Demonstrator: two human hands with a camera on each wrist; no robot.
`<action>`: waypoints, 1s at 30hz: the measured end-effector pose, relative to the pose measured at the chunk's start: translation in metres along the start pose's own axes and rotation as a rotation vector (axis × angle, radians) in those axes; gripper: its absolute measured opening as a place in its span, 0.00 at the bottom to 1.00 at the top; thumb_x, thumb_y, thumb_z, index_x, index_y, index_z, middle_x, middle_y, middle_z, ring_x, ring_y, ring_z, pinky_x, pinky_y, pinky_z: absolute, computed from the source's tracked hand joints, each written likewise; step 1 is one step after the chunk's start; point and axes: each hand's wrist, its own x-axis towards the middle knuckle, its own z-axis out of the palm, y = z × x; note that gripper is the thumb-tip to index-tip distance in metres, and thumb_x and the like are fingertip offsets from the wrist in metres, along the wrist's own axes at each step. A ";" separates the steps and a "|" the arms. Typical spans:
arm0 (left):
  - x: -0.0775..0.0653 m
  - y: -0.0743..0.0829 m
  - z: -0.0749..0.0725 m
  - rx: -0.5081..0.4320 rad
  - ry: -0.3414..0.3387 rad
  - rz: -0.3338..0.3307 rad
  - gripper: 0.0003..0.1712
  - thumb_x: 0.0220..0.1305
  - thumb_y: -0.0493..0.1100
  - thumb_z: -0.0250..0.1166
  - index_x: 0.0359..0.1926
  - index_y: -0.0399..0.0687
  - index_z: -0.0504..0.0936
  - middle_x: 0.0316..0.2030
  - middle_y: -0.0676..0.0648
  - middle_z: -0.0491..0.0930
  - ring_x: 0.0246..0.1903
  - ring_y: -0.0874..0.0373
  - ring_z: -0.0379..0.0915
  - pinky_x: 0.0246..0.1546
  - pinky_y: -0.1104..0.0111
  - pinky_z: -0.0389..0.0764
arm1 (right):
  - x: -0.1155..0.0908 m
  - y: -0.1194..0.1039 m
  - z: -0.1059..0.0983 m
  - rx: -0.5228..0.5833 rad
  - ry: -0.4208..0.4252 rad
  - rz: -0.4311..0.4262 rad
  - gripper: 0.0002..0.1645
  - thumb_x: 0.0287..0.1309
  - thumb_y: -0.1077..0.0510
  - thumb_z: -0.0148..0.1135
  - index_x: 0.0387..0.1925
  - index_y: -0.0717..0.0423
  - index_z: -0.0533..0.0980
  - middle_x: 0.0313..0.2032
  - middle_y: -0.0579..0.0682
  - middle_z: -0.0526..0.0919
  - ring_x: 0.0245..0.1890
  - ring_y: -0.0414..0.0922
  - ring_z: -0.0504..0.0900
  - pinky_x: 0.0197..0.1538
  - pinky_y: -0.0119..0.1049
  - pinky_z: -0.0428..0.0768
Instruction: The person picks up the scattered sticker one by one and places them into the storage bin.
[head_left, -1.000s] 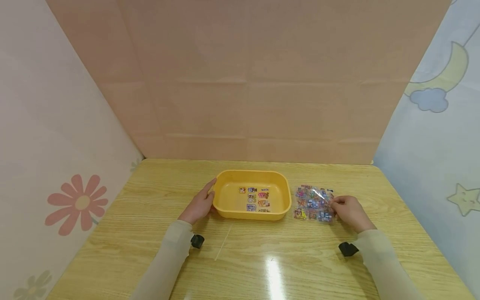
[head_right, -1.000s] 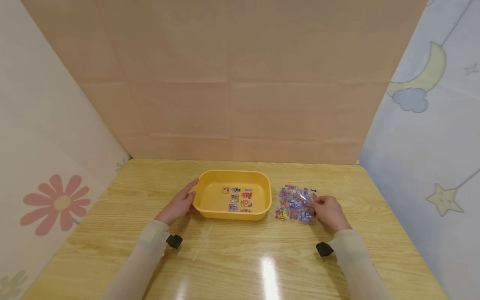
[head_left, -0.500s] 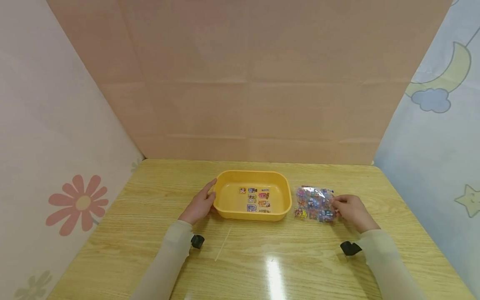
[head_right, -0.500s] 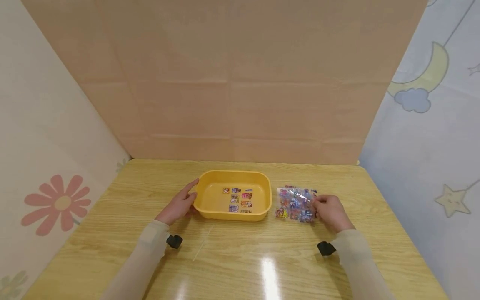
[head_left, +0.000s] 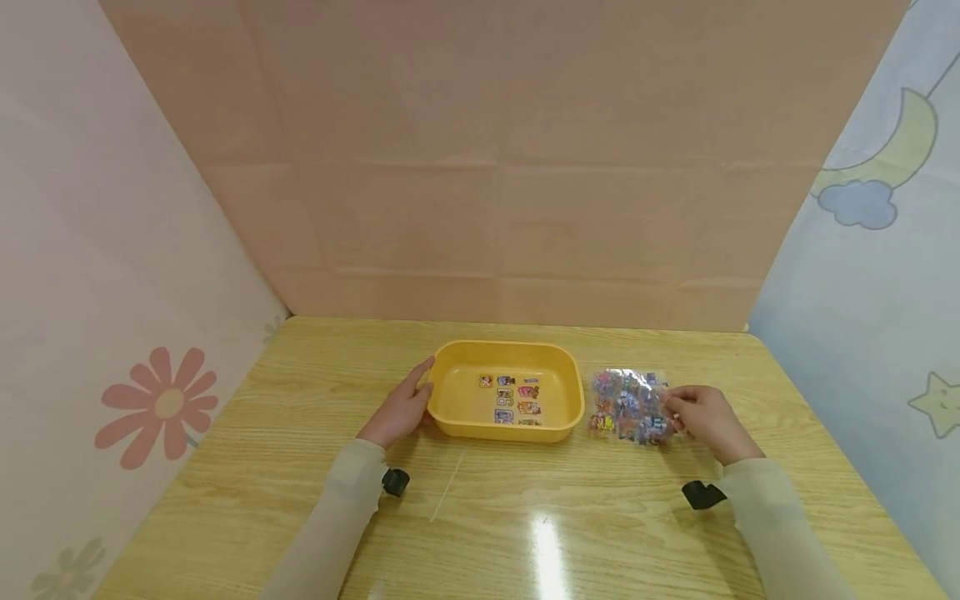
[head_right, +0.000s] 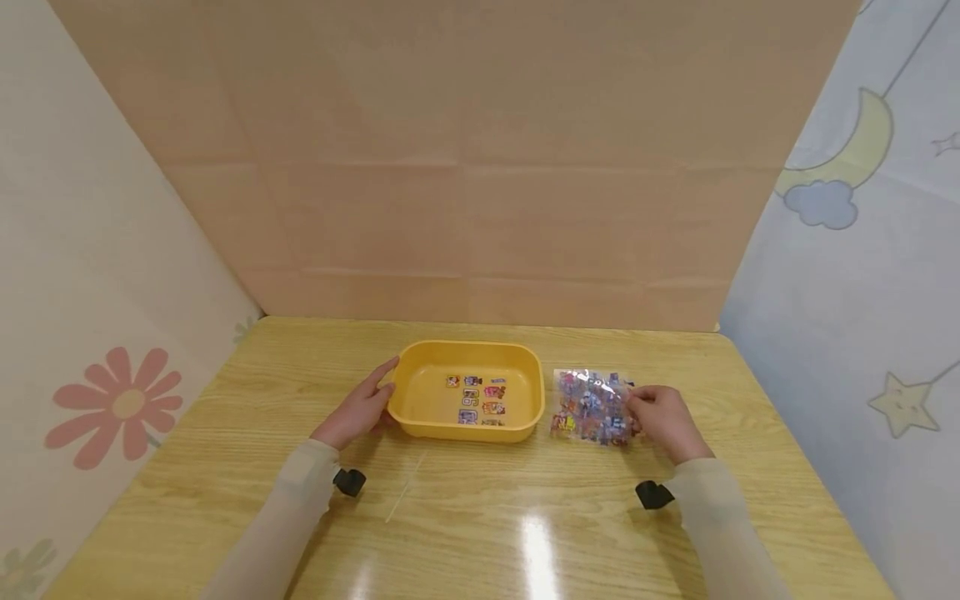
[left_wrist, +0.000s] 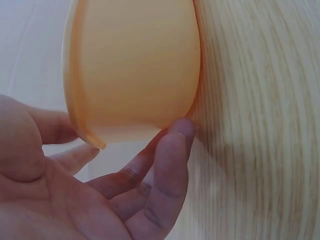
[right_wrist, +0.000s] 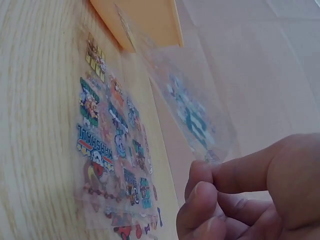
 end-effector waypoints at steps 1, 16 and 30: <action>0.000 0.000 0.000 -0.004 -0.003 -0.002 0.32 0.80 0.49 0.45 0.80 0.66 0.50 0.46 0.38 0.78 0.31 0.49 0.78 0.32 0.60 0.78 | 0.000 0.000 0.000 0.000 0.001 -0.005 0.27 0.79 0.52 0.44 0.60 0.73 0.70 0.32 0.53 0.79 0.28 0.49 0.74 0.29 0.42 0.73; 0.002 -0.002 0.003 0.012 0.012 -0.021 0.31 0.81 0.50 0.43 0.79 0.68 0.49 0.46 0.39 0.77 0.29 0.49 0.75 0.30 0.62 0.76 | -0.005 -0.008 -0.001 0.010 0.027 -0.035 0.29 0.78 0.52 0.45 0.63 0.75 0.68 0.43 0.60 0.80 0.33 0.50 0.79 0.30 0.43 0.76; 0.001 0.000 0.003 0.008 0.024 -0.026 0.30 0.81 0.48 0.40 0.79 0.68 0.51 0.32 0.39 0.75 0.26 0.48 0.72 0.28 0.63 0.75 | -0.006 -0.010 -0.012 0.003 0.018 -0.028 0.29 0.79 0.53 0.41 0.65 0.74 0.66 0.51 0.67 0.79 0.34 0.49 0.79 0.31 0.40 0.76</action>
